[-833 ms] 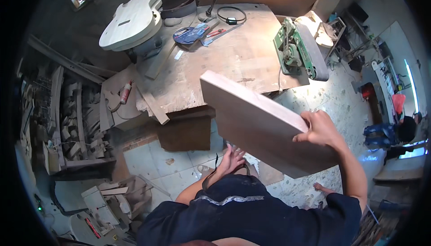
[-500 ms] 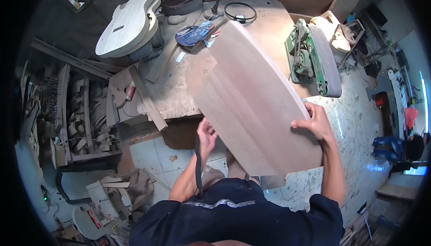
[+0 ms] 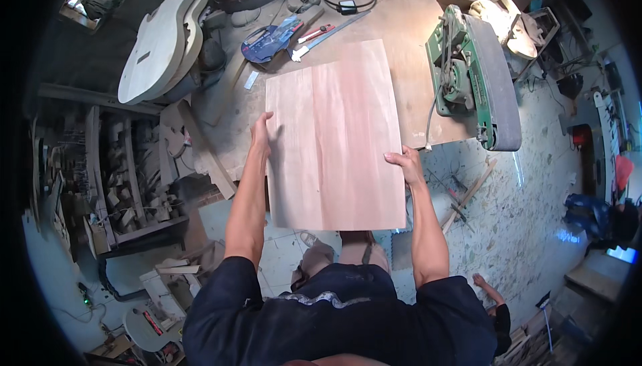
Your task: The person moves a belt sander aside, picks up a small wood block, applies glue to its surface from a bottle, and presses the block onto a guitar body.
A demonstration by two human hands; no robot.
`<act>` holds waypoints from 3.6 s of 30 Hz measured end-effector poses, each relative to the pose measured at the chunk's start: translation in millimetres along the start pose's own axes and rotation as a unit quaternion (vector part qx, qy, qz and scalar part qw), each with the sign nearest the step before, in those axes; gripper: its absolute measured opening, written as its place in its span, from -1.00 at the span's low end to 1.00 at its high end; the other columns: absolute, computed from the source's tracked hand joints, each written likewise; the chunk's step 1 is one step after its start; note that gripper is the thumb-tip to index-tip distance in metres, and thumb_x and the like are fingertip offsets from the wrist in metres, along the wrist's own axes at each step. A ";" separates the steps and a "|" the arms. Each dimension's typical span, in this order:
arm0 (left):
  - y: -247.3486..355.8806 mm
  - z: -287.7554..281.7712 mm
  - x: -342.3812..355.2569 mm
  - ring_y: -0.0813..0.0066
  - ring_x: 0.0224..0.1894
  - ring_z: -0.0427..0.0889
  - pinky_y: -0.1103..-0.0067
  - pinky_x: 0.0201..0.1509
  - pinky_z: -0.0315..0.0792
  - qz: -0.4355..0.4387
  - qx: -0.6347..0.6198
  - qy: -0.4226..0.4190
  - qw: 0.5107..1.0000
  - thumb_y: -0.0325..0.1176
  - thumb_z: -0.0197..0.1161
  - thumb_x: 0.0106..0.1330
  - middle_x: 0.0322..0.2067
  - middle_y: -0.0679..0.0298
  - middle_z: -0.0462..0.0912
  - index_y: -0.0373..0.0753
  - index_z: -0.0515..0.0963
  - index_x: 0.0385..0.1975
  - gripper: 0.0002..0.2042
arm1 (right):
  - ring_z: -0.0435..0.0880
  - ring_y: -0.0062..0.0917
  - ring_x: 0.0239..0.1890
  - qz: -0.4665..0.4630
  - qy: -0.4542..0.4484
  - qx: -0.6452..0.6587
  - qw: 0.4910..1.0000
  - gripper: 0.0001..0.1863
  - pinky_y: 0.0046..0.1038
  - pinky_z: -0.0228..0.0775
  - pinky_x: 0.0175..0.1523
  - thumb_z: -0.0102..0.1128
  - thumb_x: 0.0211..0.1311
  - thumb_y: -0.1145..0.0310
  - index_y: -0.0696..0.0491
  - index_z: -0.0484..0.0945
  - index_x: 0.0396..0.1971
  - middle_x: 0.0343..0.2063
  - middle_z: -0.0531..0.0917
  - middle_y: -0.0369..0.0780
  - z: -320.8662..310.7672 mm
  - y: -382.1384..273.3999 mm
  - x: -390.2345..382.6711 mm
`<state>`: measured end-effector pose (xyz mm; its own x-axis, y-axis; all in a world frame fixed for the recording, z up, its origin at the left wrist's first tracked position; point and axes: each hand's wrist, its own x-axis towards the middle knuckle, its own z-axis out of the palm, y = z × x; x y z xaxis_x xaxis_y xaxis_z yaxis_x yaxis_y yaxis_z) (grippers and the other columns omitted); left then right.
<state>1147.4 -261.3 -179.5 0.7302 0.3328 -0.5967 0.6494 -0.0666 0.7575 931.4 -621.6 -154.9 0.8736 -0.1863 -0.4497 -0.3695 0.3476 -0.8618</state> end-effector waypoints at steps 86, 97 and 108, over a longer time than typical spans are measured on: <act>-753.0 -253.9 -599.8 0.24 0.19 0.57 0.38 0.23 0.48 -0.510 -0.367 0.061 0.776 -0.14 0.04 0.55 0.23 0.13 0.51 -0.13 0.28 0.41 -0.51 | 0.50 -0.09 0.23 -0.203 -0.257 -0.750 0.575 0.13 -0.20 0.34 0.32 0.58 -0.34 -0.14 0.12 0.35 0.31 0.11 0.58 0.07 373.1 571.8 208.0; -677.6 -354.8 -372.0 0.22 0.12 0.55 0.32 0.22 0.43 -0.311 -0.362 0.204 0.855 0.11 -0.08 0.50 0.11 0.13 0.55 -0.18 0.45 0.21 -0.46 | 0.57 -0.28 -0.14 -0.311 -0.433 -0.606 0.590 -0.76 -0.20 0.55 -0.20 0.25 -0.03 0.52 0.01 0.55 -0.29 -0.17 0.55 -0.26 455.0 415.4 -126.2; -416.4 -415.8 -264.2 0.14 0.40 0.29 0.22 0.45 0.20 0.078 -0.691 0.049 0.717 0.18 -0.14 0.52 0.41 0.15 0.27 -0.16 0.14 0.47 -0.32 | 0.57 -0.24 0.13 -0.434 -0.564 -0.421 0.563 -0.74 -0.28 0.45 0.08 0.21 -0.05 0.43 0.13 0.53 -0.28 0.09 0.58 -0.13 435.3 230.0 -334.4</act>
<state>595.7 69.6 -227.2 0.7086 0.4920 -0.5058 -0.3188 0.8627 0.3925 692.2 -79.3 -100.6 0.3106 0.9167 0.2514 0.7466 -0.0716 -0.6614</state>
